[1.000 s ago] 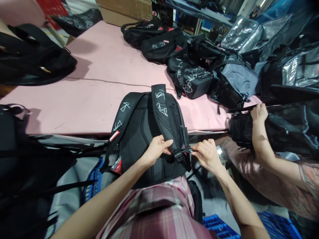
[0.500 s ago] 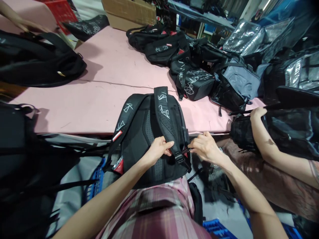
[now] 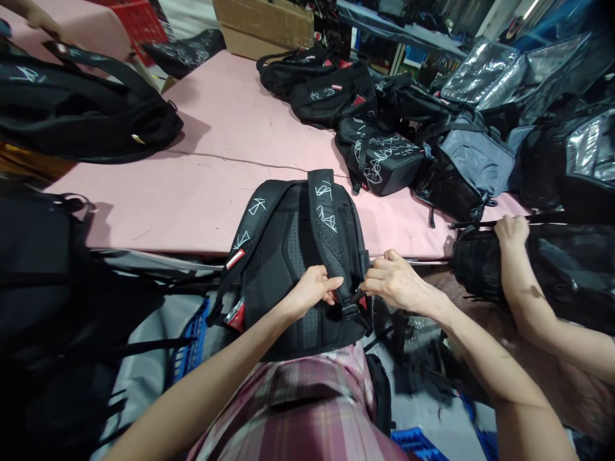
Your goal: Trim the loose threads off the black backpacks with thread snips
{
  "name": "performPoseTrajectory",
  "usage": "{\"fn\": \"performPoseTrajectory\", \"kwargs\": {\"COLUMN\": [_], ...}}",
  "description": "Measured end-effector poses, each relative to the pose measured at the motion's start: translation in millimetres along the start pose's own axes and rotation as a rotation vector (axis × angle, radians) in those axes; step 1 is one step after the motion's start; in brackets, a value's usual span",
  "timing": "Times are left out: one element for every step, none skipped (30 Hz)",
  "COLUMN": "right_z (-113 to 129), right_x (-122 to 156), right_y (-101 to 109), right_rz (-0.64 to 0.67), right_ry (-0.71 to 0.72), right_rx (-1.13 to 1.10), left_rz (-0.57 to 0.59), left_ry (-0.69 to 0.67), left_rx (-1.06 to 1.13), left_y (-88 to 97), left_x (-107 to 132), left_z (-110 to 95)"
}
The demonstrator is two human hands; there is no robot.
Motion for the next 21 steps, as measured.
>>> {"fn": "performPoseTrajectory", "kwargs": {"right_z": [-2.4, -5.3, -8.3, -11.2, -13.6, -15.3, -16.0, -15.9, -15.0, -13.7, -12.0, -10.2, -8.2, -6.3, -4.5, -3.0, -1.9, -1.5, -1.9, -3.1, -5.3], "right_x": [0.9, 2.4, 4.2, 6.1, 7.7, 8.8, 9.2, 8.9, 7.8, 6.1, 3.9, 1.3, -1.4, -4.1, -6.4, -8.3, -9.4, -9.5, -8.4, -6.2, -2.8], "right_y": [-1.0, -2.2, -3.6, -5.1, -6.6, -8.2, -9.8, -11.5, -13.2, -14.8, -16.3, -17.6, -18.6, -19.4, -19.7, -19.6, -19.2, -18.3, -17.1, -15.8, -14.6], "right_rz": [-0.005, -0.021, -0.049, -0.081, -0.111, -0.13, -0.134, -0.126, -0.11, -0.089, -0.07, -0.053, -0.041, -0.03, -0.02, -0.012, -0.007, -0.006, -0.017, -0.044, -0.094], "right_ry": [-0.013, -0.032, -0.055, -0.08, -0.103, -0.119, -0.127, -0.127, -0.121, -0.112, -0.102, -0.091, -0.078, -0.063, -0.047, -0.03, -0.017, -0.005, 0.001, 0.001, -0.014], "right_rx": [-0.052, -0.117, -0.186, -0.248, -0.293, -0.319, -0.325, -0.321, -0.31, -0.295, -0.277, -0.255, -0.232, -0.208, -0.183, -0.157, -0.132, -0.117, -0.12, -0.146, -0.198], "left_rz": [-0.003, -0.007, -0.01, -0.01, -0.013, -0.015, -0.014, -0.012, -0.01, -0.005, 0.002, 0.005, 0.001, -0.003, -0.007, -0.01, -0.011, -0.009, -0.007, -0.011, -0.016], "left_ry": [0.004, 0.008, 0.011, 0.013, 0.014, 0.015, 0.017, 0.018, 0.017, 0.017, 0.019, 0.021, 0.024, 0.029, 0.034, 0.037, 0.039, 0.041, 0.042, 0.042, 0.04], "left_rx": [-0.001, -0.002, -0.002, -0.002, -0.001, 0.003, 0.007, 0.012, 0.015, 0.016, 0.016, 0.015, 0.014, 0.014, 0.013, 0.012, 0.012, 0.011, 0.012, 0.019, 0.04], "left_y": [0.7, 1.5, 2.3, 3.1, 3.8, 4.4, 4.6, 4.6, 4.4, 3.9, 3.3, 2.7, 2.3, 2.2, 2.3, 2.7, 3.5, 4.5, 5.7, 6.8, 7.6], "left_x": [0.0, -0.1, -0.4, -0.8, -1.4, -2.0, -2.6, -3.2, -3.5, -3.8, -3.9, -3.9, -4.0, -4.1, -4.3, -4.6, -4.9, -5.0, -4.8, -4.0, -2.4], "left_z": [0.7, 1.6, 2.7, 3.8, 5.0, 6.0, 6.9, 7.6, 8.0, 8.1, 8.1, 8.0, 7.8, 7.8, 7.8, 8.0, 8.2, 8.7, 9.1, 9.5, 9.8]}}
Point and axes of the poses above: each hand's wrist, its own x-axis away from the middle knuckle, its own y-axis out of the back of the hand, z = x × y, the point moved 2 cm from there along -x, towards the middle knuckle, and after that the axes turned 10 degrees about -x, right-handed, at the moved point
